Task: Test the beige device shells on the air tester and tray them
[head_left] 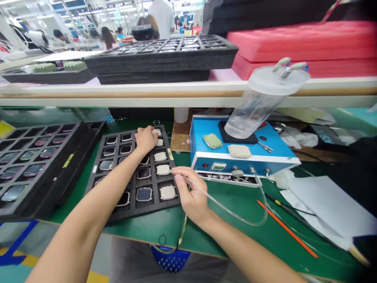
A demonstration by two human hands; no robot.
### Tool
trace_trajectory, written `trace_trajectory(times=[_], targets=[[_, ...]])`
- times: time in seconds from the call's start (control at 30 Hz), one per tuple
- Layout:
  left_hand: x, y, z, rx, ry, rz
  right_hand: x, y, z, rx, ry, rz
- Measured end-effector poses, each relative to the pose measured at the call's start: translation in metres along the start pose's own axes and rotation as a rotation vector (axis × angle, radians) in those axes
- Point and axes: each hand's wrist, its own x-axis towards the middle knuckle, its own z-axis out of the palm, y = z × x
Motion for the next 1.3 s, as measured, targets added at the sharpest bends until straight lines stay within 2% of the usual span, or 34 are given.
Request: trace_trajectory(times=[0.1, 0.2, 0.27, 0.37, 0.47, 0.53, 0.63, 0.7, 0.8, 0.93, 1.03, 1.17, 1.3], targets=[[-0.010, 0.001, -0.006, 0.040, 0.009, 0.015, 0.001, 0.000, -0.003, 0.021, -0.015, 0.022], [-0.031, -0.004, -0.031, 0.003, -0.002, 0.025, -0.001, 0.001, -0.006, 0.041, -0.016, 0.057], [-0.064, -0.012, -0.055, -0.042, -0.043, 0.137, -0.003, 0.002, -0.007, 0.049, -0.011, 0.078], [-0.141, -0.023, -0.088, -0.091, -0.149, 0.368, -0.006, 0.004, -0.007, 0.047, -0.024, 0.112], [-0.208, -0.027, -0.103, 0.018, -0.257, 0.424, -0.011, 0.005, -0.004, 0.066, -0.049, 0.155], [-0.227, -0.027, -0.105, 0.096, -0.290, 0.429, -0.015, 0.006, -0.002, 0.074, -0.065, 0.162], [-0.226, -0.025, -0.103, 0.103, -0.316, 0.421, -0.020, 0.008, -0.001, 0.058, -0.072, 0.168], [-0.219, -0.024, -0.104, 0.002, -0.272, 0.360, -0.022, 0.008, -0.002, 0.047, -0.064, 0.170], [-0.213, -0.021, -0.101, -0.299, -0.179, 0.158, -0.020, 0.004, -0.003, 0.048, -0.047, 0.126], [-0.207, -0.002, -0.084, -0.784, -0.194, -0.108, -0.011, -0.005, -0.002, 0.046, -0.003, 0.013], [-0.204, 0.014, -0.068, -1.011, -0.157, -0.243, -0.005, -0.009, -0.001, 0.023, 0.023, -0.004], [-0.206, 0.022, -0.052, -1.165, -0.117, -0.325, -0.005, -0.008, 0.002, 0.081, 0.050, 0.039], [-0.211, 0.026, -0.045, -1.233, 0.000, -0.383, -0.010, -0.006, 0.001, 0.077, 0.010, 0.081]])
